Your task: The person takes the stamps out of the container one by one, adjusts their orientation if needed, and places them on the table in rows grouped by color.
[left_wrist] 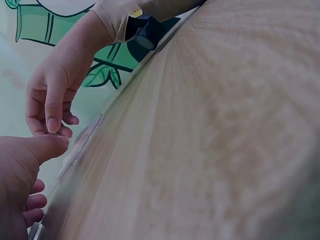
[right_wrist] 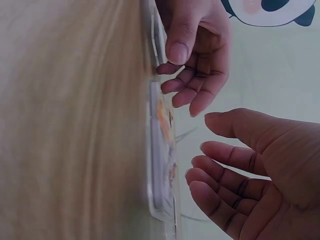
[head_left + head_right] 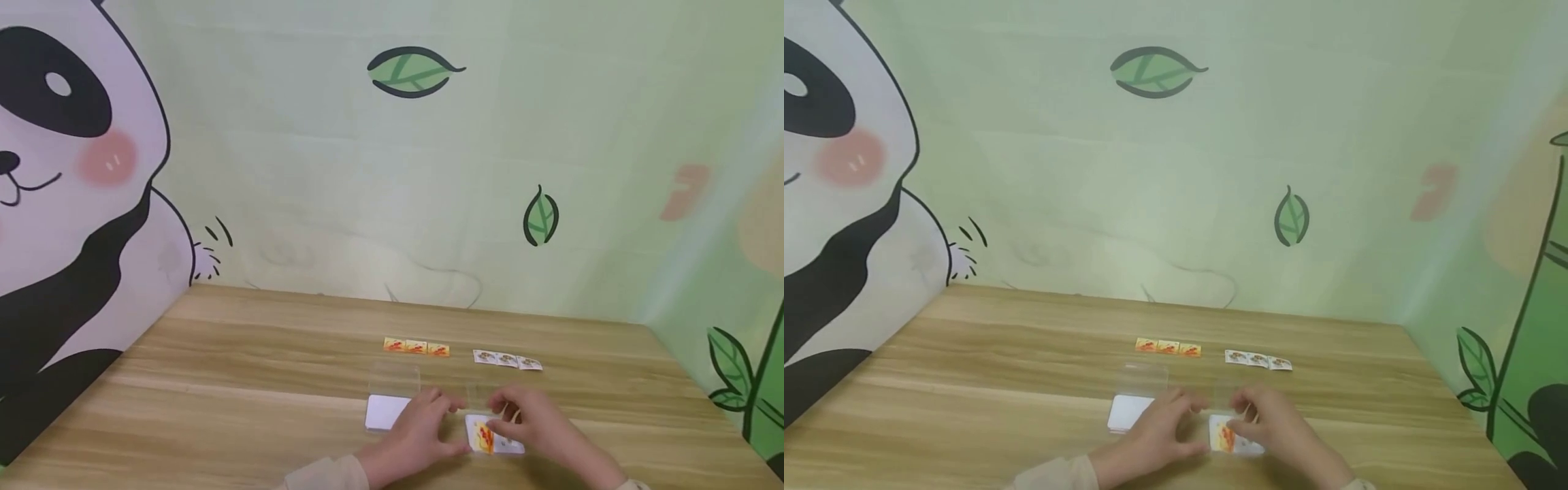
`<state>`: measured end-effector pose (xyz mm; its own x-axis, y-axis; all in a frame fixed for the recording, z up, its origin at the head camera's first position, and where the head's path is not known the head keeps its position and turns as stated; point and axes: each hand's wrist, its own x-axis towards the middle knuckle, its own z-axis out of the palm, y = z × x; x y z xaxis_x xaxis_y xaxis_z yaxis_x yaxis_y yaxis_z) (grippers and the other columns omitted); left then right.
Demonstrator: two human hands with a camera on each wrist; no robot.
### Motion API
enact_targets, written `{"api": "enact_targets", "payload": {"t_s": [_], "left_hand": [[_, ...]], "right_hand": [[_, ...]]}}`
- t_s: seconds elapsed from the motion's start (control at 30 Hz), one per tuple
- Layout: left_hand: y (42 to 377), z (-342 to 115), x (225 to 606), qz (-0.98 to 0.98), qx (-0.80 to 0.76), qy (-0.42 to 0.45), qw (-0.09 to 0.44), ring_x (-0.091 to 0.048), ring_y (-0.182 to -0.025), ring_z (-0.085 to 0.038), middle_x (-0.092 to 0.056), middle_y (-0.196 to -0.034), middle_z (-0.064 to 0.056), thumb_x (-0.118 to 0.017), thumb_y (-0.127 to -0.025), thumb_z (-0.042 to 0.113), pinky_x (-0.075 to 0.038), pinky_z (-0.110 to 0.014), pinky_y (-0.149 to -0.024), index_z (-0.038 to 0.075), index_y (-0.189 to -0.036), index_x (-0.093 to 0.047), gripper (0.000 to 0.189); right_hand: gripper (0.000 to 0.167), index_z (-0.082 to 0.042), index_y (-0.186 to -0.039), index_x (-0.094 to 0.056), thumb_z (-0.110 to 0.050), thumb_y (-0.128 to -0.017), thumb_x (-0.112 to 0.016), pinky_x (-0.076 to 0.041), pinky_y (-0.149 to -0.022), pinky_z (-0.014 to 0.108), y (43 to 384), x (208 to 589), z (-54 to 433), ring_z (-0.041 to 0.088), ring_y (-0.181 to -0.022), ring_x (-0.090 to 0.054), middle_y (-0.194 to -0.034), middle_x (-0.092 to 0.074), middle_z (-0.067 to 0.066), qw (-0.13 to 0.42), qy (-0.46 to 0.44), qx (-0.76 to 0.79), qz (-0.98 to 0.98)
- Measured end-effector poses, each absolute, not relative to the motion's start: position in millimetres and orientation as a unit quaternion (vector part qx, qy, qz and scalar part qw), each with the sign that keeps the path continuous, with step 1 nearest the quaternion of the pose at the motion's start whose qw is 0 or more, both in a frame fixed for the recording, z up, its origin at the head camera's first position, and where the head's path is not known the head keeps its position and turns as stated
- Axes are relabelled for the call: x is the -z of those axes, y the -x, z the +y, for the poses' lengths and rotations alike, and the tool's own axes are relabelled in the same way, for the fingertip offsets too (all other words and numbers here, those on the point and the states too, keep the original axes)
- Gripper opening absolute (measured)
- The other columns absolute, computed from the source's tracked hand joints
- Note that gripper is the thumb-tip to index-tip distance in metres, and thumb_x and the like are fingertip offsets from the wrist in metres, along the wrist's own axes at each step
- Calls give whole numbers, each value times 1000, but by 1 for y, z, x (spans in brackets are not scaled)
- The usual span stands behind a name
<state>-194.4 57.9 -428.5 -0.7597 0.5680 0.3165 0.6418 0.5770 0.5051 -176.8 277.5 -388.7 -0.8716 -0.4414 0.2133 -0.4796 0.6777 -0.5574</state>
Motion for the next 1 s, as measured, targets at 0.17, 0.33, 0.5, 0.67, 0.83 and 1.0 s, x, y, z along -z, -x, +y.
{"api": "enact_targets", "payload": {"t_s": [0.17, 0.33, 0.5, 0.67, 0.83, 1.0], "left_hand": [[196, 61, 430, -895, 299, 327, 60, -48, -87, -3, -55, -95, 8, -81, -72, 43, -42, -18, -77, 20, -117, -63, 53], [195, 64, 434, -898, 287, 326, 69, -50, -93, -6, -54, -97, 8, -81, -71, 44, -43, -20, -81, 19, -114, -64, 52], [195, 66, 435, -903, 267, 326, 90, -52, -97, -8, -55, -98, 8, -81, -70, 45, -44, -21, -84, 19, -112, -66, 51], [196, 67, 434, -905, 262, 325, 84, -52, -101, -10, -56, -102, 8, -80, -71, 45, -44, -24, -88, 19, -112, -66, 50], [196, 67, 433, -907, 260, 325, 69, -52, -106, -12, -56, -108, 6, -79, -72, 47, -44, -26, -92, 19, -110, -66, 48], [196, 67, 433, -907, 262, 324, 61, -51, -106, -12, -56, -108, 6, -79, -72, 46, -43, -26, -93, 18, -110, -66, 48]], "right_hand": [[15, -5, -91, -65, -16, -83, -72, -48, -63, 20, 178, 394, 276, -2, -74, -51, -86, -62, 0, 20, -245, -310, -918], [14, -7, -90, -64, -17, -84, -71, -46, -62, 20, 177, 398, 275, -2, -73, -50, -85, -62, -2, 12, -247, -312, -917], [15, -8, -89, -65, -19, -83, -73, -46, -60, 19, 177, 400, 273, -3, -71, -49, -82, -60, -3, 16, -244, -303, -921], [16, -8, -90, -65, -20, -83, -73, -45, -60, 18, 176, 398, 272, -1, -71, -49, -84, -61, -3, 18, -243, -298, -923], [15, -8, -89, -66, -19, -81, -74, -44, -59, 18, 175, 398, 270, -1, -70, -48, -84, -59, -2, 16, -240, -291, -926], [14, -10, -87, -65, -17, -80, -75, -43, -59, 18, 174, 399, 268, -1, -69, -48, -83, -56, -3, 17, -231, -280, -932]]}}
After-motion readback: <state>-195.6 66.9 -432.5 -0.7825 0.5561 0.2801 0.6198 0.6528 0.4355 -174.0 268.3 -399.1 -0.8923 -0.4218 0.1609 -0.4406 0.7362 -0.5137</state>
